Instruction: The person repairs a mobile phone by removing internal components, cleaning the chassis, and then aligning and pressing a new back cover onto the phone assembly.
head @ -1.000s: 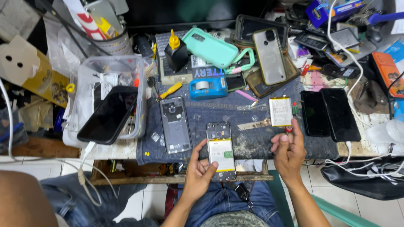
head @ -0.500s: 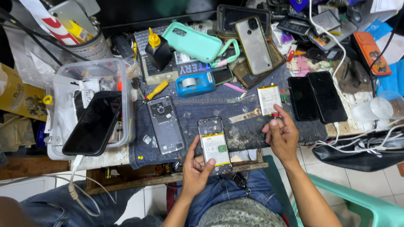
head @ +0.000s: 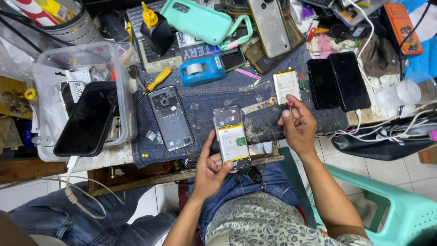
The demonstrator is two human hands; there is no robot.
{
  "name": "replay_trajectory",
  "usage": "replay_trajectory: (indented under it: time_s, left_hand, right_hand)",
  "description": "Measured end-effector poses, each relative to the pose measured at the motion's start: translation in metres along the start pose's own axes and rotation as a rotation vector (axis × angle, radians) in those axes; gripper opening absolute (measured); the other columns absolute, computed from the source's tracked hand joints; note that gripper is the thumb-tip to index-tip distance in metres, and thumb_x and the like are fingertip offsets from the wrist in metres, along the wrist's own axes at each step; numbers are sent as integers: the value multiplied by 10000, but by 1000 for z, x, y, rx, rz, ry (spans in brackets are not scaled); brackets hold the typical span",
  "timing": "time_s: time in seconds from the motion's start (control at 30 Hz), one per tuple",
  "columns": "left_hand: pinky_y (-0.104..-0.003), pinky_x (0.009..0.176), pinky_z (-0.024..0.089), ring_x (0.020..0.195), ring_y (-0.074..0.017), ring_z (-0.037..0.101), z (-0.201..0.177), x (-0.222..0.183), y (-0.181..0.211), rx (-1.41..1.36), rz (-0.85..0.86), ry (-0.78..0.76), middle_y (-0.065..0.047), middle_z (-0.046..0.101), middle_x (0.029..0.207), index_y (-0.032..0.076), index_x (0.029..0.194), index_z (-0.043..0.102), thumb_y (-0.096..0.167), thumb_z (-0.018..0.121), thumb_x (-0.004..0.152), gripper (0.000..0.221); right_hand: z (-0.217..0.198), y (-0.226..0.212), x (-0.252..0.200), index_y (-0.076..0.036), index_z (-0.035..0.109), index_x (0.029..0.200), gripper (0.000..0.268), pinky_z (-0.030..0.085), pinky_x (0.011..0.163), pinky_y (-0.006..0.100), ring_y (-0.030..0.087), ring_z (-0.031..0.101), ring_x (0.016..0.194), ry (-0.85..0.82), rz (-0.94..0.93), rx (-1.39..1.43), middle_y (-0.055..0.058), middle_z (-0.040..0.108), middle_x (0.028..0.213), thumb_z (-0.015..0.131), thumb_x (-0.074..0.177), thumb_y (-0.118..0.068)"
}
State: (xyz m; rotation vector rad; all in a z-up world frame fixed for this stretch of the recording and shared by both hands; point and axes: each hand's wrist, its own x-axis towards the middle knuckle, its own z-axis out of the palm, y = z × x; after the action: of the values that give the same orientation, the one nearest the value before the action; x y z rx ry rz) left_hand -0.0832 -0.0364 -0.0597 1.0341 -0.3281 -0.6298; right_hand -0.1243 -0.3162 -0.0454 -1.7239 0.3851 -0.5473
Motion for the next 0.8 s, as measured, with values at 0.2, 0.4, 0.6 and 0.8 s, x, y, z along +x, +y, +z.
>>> replay_trajectory:
  time_s: [0.2,0.4,0.6,0.8]
  left_hand:
    - [-372,862,632,1095,-263,728,12,13,-1,-24,-10,-90,-258,711,1222,113,1655,-50,-41,615,980,960]
    - [-389,914,637,1128,-273,726,7,13,-1,-16,1,-61,-253,699,1268,71,1659,-17,-1,618,999,919]
    - [-386,874,633,1116,-279,718,0,6,5,-37,7,51,-229,699,1258,62,1666,-15,-2,624,985,936]
    - [-307,666,598,694,-197,760,8,0,45,764,-313,246,-216,803,829,76,1631,354,170,767,960,794]
  right_hand:
    - [3,7,-2,26,541,1459,451,406,530,169,13,537,632,52,-70,5,2,656,830,645,1058,-154]
    - [3,9,-1,38,552,1460,440,519,696,187,37,601,798,52,-93,4,24,682,1061,677,1068,-120]
    - [3,7,-1,35,567,1459,432,510,688,194,49,588,787,55,-61,-16,31,668,1070,690,1072,-112]
    - [0,13,-2,41,518,1501,440,530,732,200,55,621,861,-3,-87,42,44,661,1178,693,1127,-111]
